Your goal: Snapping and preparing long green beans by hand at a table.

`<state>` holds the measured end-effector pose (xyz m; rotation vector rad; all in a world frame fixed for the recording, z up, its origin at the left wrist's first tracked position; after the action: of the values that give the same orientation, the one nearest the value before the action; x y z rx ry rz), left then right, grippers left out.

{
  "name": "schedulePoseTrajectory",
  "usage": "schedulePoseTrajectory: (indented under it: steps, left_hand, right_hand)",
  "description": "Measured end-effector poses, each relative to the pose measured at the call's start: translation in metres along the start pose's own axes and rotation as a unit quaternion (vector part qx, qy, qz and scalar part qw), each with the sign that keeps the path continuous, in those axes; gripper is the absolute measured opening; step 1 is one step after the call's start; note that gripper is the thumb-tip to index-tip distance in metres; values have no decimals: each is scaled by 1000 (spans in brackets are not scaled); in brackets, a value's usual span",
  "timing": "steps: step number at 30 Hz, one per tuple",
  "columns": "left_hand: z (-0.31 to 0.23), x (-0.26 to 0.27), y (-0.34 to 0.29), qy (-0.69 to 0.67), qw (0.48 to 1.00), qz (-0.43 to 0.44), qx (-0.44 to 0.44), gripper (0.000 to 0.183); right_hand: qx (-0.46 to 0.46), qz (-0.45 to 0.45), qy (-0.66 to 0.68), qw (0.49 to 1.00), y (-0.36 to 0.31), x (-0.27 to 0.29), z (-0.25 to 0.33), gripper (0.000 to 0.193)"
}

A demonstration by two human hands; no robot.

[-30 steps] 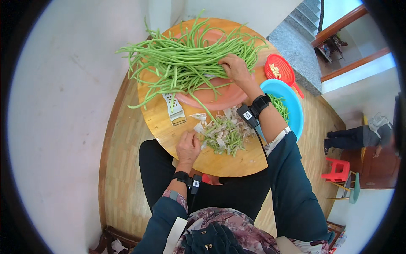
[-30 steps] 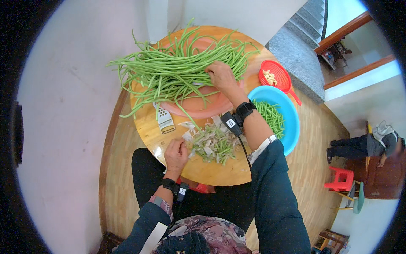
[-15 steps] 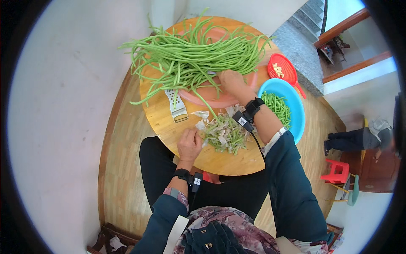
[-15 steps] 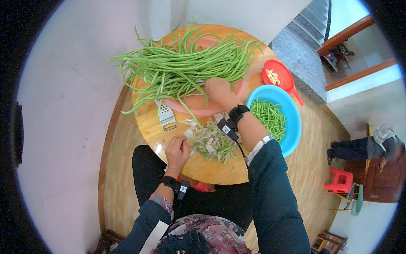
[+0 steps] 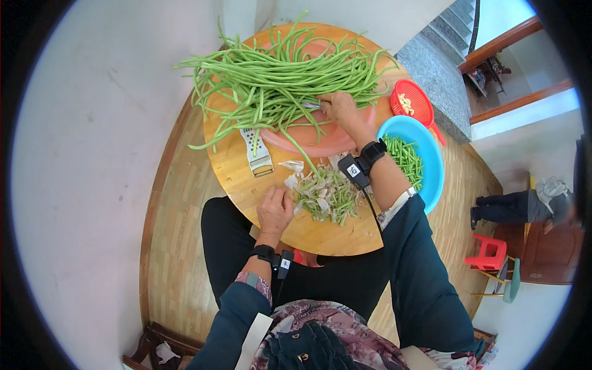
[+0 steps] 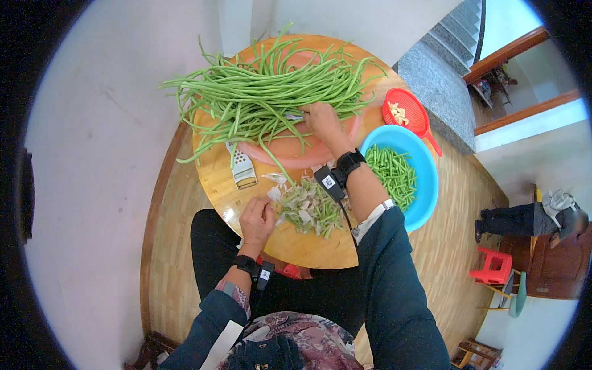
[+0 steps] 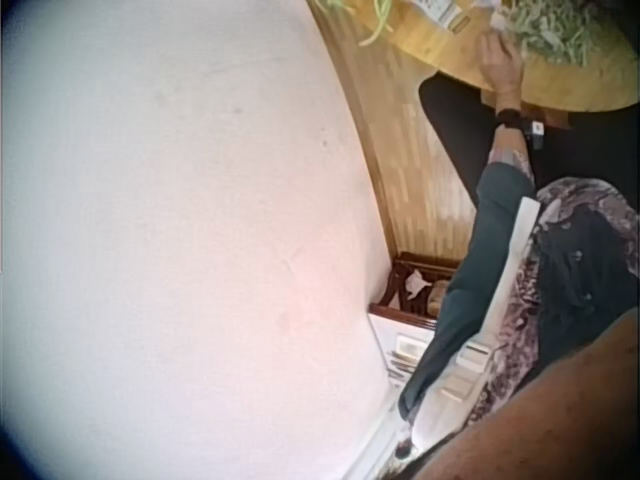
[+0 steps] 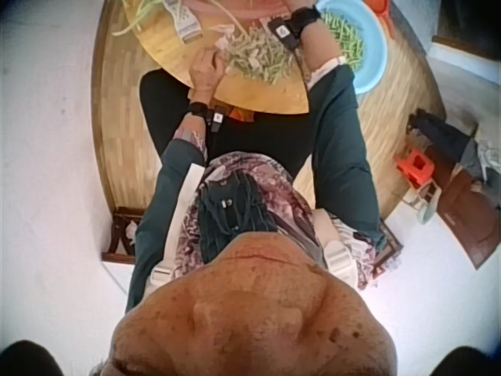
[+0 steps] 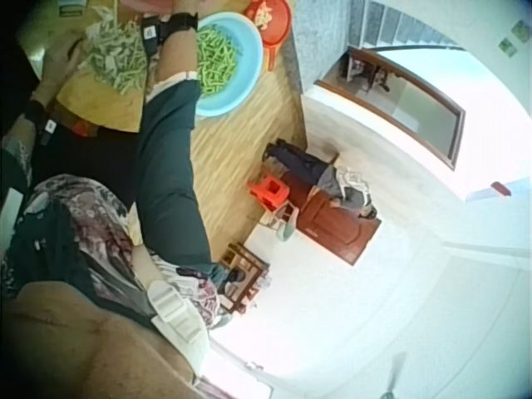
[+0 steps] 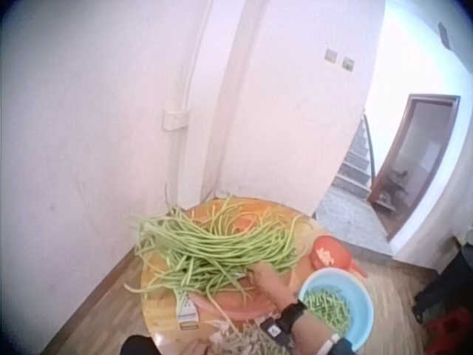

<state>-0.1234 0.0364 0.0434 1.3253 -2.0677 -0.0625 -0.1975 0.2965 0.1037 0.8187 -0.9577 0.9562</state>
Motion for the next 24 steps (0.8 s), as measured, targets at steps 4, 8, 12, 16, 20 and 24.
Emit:
schedulePoseTrajectory:
  steps: [4,8,12,16,20,24]
  left_hand:
    - [2,3,0,1,1000,5,10,9]
    - [2,0,0,-1,1000,6,13,10]
    - [-2,1,1,-5,1000,4,4,10]
    - [-6,8,2,-6,999,-26,-25,9]
    - [1,6,-1,10,1000,-2,6,12]
    - [-1,-4,0,-8,1000,16,14,12]
  right_hand:
    - [-237,109,382,886,-11,-53,-8,19]
    - [-317,67,424,846,-12,-61,-1,15]
    - [-405,68,509,756,-19,-72,-16,12]
    - [-375,50,523,764,-17,-70,-11,13]
    - [-396,6,509,764,-18,-64,-9,9]
    - [-335,-55,344,875,-17,-39,-32,19]
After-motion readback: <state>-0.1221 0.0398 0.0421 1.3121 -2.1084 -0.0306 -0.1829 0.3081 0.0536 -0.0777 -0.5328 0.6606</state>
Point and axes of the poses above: each hand's wrist, its own y-axis towards the middle knuckle, its own x-axis out of the back of the hand, z = x × y, the point moved 10 cm from there along y, towards the middle knuckle, and after that the axes turned 3 degrees about -x, right-handed, at the moved point
